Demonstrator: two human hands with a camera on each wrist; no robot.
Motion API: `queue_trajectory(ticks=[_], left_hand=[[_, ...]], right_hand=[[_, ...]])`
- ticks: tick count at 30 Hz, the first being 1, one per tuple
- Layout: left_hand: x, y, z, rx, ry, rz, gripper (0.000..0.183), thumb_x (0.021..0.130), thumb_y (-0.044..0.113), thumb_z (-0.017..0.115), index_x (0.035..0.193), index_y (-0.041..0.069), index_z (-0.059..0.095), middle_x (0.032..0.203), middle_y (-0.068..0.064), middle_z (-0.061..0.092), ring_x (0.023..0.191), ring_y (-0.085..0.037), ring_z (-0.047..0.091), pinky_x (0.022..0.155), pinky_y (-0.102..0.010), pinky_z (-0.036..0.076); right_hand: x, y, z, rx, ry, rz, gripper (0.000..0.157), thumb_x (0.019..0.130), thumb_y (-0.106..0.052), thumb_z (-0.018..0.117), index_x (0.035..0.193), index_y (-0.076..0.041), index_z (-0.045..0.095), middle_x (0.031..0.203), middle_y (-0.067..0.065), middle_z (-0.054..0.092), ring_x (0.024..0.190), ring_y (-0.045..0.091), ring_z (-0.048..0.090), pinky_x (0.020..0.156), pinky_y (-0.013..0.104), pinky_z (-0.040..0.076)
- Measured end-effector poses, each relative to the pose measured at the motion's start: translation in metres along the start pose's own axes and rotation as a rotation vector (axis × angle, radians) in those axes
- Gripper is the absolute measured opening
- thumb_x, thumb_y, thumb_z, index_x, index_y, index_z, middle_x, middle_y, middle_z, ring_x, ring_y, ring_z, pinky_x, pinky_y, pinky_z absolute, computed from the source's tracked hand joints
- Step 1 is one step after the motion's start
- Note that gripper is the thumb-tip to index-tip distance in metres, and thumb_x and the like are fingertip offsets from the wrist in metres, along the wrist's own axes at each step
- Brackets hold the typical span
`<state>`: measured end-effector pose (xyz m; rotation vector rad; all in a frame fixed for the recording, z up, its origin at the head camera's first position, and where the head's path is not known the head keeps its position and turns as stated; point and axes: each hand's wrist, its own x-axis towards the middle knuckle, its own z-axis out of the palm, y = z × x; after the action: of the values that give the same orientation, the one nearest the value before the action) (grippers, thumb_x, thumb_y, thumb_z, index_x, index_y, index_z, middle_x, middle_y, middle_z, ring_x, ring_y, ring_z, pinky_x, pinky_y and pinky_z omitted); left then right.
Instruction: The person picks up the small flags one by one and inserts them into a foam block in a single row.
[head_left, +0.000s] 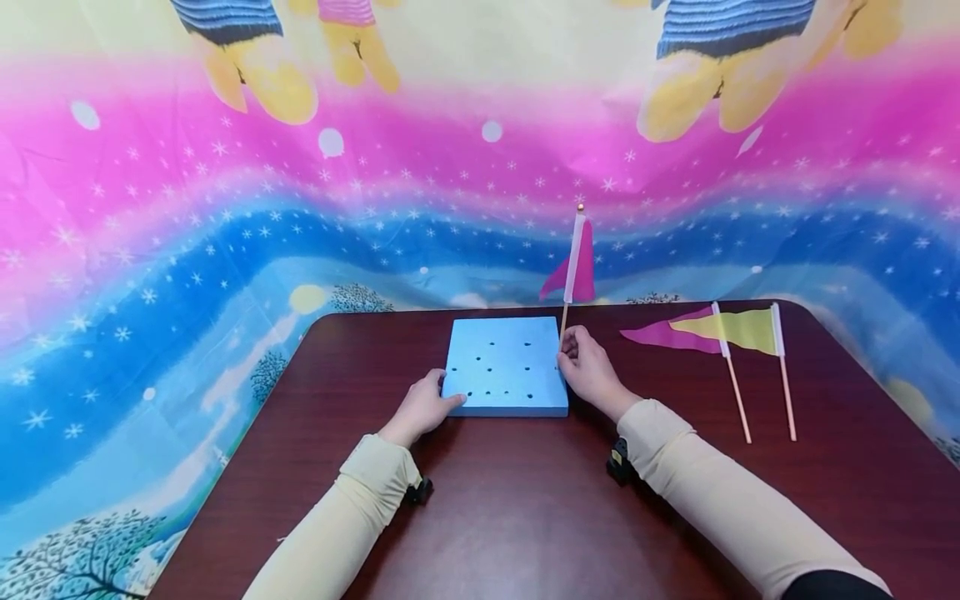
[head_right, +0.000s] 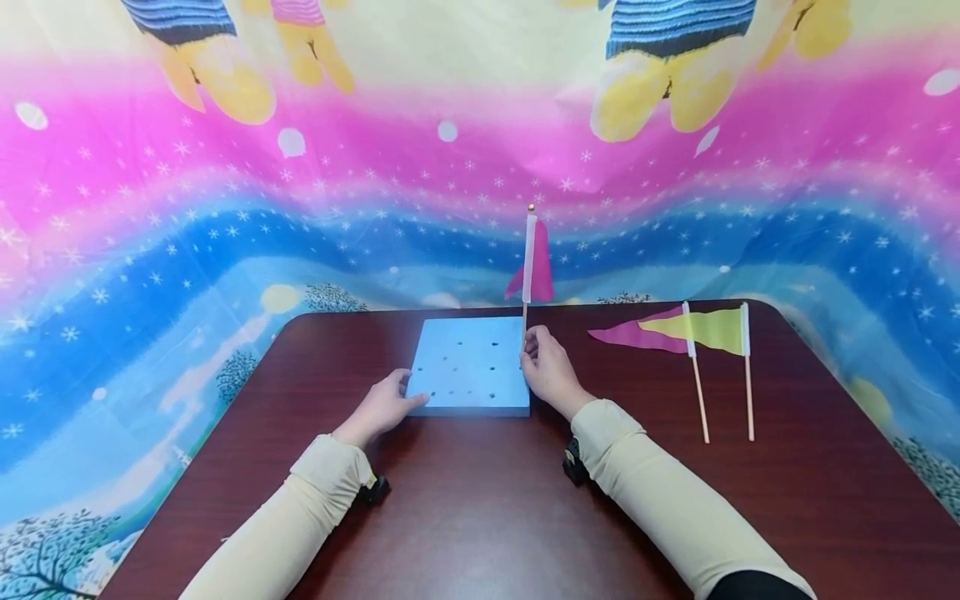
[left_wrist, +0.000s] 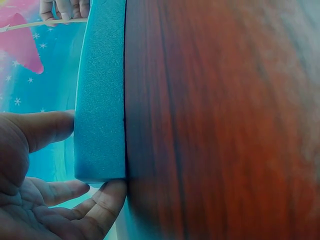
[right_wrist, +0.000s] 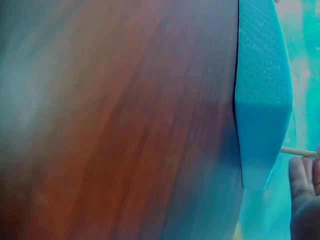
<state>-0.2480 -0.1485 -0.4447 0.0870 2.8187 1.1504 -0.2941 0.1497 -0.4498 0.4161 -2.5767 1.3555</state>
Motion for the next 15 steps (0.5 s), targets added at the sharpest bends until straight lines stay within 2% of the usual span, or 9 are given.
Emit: queue_trajectory(ticks=[6,15], left_hand=[[0.0,-0.001,0.0,0.001,0.007,0.004,0.066,0.099,0.024,0.071,0.15,-0.008,0.044,0.144,-0.027,0.054,0.13,-0.037,0.055,0.106,-0.053,0.045],[0.001,-0.001,0.0,0.007,-0.006,-0.001,0.068,0.1,0.026,0.071,0.152,-0.007,0.042,0.143,-0.027,0.054,0.13,-0.037,0.054,0.106,-0.053,0.045]], right_hand=[[-0.004,0.0,-0.003,0.009,-0.05,0.035,0.028,0.1,-0.001,0.06,0.125,0.006,0.049,0.111,0.022,0.059,0.103,0.035,0.063,0.095,0.049,0.054],[-0.01,0.005,-0.017,-0.024,-0.082,0.087,0.039,0.101,-0.005,0.06,0.135,0.01,0.047,0.122,0.027,0.061,0.114,0.041,0.062,0.099,0.054,0.051]])
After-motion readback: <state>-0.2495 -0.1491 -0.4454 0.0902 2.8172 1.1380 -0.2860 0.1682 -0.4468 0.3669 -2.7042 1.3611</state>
